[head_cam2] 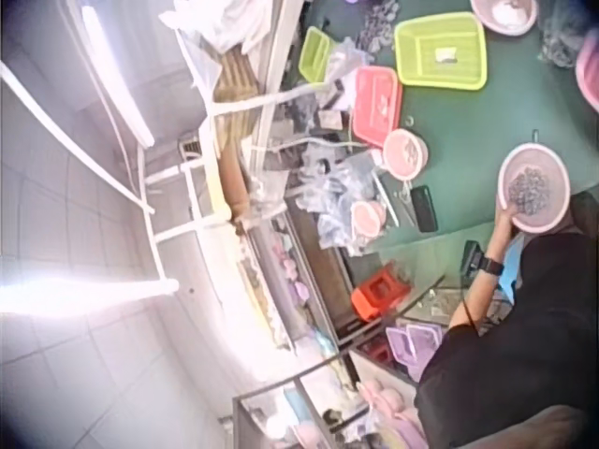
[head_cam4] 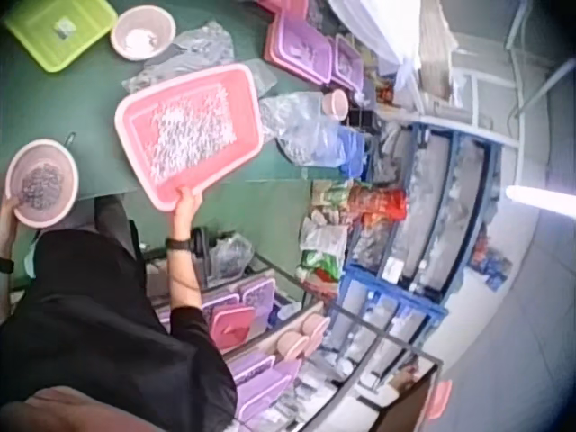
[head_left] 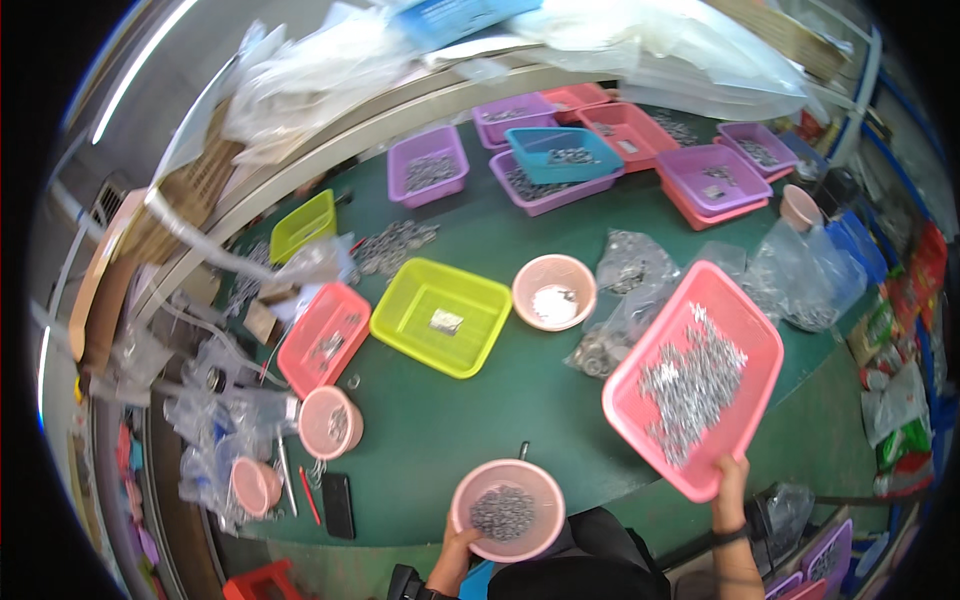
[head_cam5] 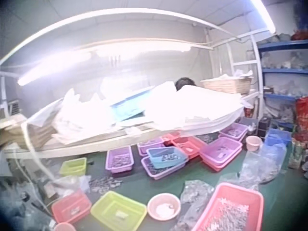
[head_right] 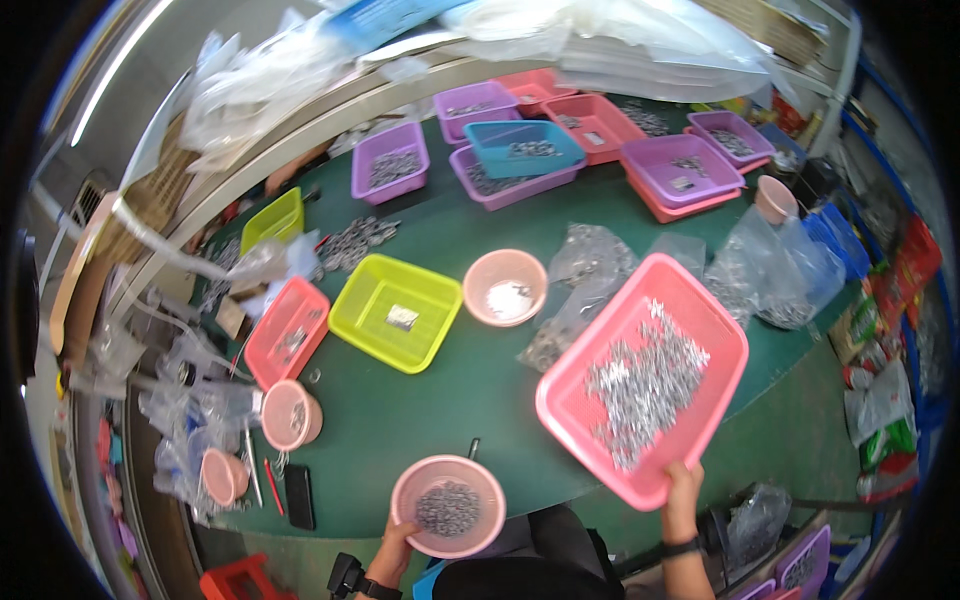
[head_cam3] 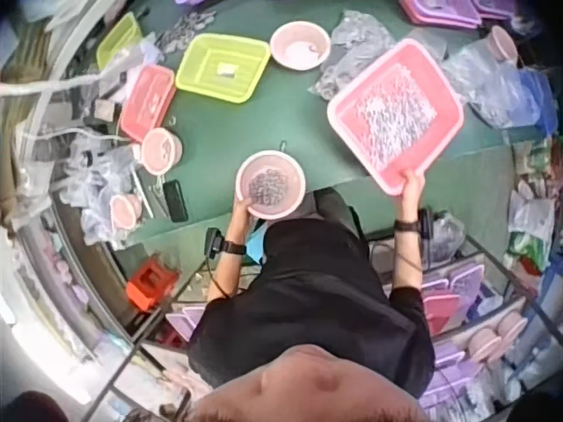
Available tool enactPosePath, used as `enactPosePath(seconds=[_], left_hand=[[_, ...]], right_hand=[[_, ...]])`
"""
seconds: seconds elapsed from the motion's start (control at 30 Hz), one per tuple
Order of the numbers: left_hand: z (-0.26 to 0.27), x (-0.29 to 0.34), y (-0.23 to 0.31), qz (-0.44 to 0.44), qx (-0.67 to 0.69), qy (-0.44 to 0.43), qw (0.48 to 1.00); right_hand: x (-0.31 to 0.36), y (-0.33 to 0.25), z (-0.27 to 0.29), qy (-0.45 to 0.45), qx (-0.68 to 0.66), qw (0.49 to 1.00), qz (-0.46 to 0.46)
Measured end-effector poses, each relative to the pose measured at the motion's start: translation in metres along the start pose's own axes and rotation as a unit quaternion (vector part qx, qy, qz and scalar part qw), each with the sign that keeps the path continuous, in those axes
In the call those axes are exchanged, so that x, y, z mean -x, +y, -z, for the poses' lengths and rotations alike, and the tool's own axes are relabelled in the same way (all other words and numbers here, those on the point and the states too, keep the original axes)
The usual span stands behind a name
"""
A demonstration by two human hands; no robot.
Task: Sorting and inspecting small metal rings or washers at a fabrication workbench.
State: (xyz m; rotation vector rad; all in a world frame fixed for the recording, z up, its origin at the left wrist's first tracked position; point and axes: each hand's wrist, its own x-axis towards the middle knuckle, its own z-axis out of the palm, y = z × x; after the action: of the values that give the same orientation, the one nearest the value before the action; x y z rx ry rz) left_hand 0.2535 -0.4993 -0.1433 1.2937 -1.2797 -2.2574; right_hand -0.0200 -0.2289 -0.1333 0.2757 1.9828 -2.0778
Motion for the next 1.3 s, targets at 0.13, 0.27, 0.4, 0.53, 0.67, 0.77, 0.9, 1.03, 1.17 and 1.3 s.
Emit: enactPosePath(seconds=[0.13, 0.27, 0.4, 0.53, 0.67, 0.77, 0.9, 1.03, 1.17, 1.3], left_hand=[[0.030, 0.012, 0.001, -0.006, 0.098, 0.162, 0.982], [0.057, -0.029, 0.001, -0.159, -0.092, 0.239, 0.954], [0.030, -0.062, 0.024, -0.288, -0.471, 0.266, 0.790], [0.033, -0.081, 0.023, -0.370, -0.522, 0.213, 0.738], [0.035, -0.096, 0.018, -0.435, -0.579, 0.191, 0.662], [0.039, -0.104, 0.008, -0.470, -0.593, 0.167, 0.632], [0.051, -0.108, 0.001, -0.463, -0.610, 0.140, 0.628], [0.064, -0.103, 0.012, -0.497, -0.613, 0.158, 0.594], [0.073, -0.095, 0.024, -0.536, -0.589, 0.211, 0.567], [0.069, -0.083, 0.034, -0.489, -0.499, 0.331, 0.635]], right_hand=[[-0.055, 0.079, -0.044, 0.014, 0.033, 0.998, 0.047], [-0.031, 0.089, -0.067, -0.015, 0.033, 0.990, -0.136], [-0.015, 0.097, -0.063, -0.039, 0.000, 0.981, -0.191], [0.024, 0.098, -0.062, -0.030, 0.077, 0.962, -0.259], [0.077, 0.085, -0.102, -0.171, 0.248, 0.935, -0.186], [0.084, 0.111, -0.152, -0.243, 0.340, 0.908, -0.039], [0.083, 0.138, -0.195, -0.286, 0.464, 0.810, 0.215], [0.084, 0.136, -0.195, -0.239, 0.497, 0.802, 0.231], [0.084, 0.157, -0.192, -0.226, 0.453, 0.837, 0.206], [0.086, 0.162, -0.201, -0.206, 0.514, 0.807, 0.206]])
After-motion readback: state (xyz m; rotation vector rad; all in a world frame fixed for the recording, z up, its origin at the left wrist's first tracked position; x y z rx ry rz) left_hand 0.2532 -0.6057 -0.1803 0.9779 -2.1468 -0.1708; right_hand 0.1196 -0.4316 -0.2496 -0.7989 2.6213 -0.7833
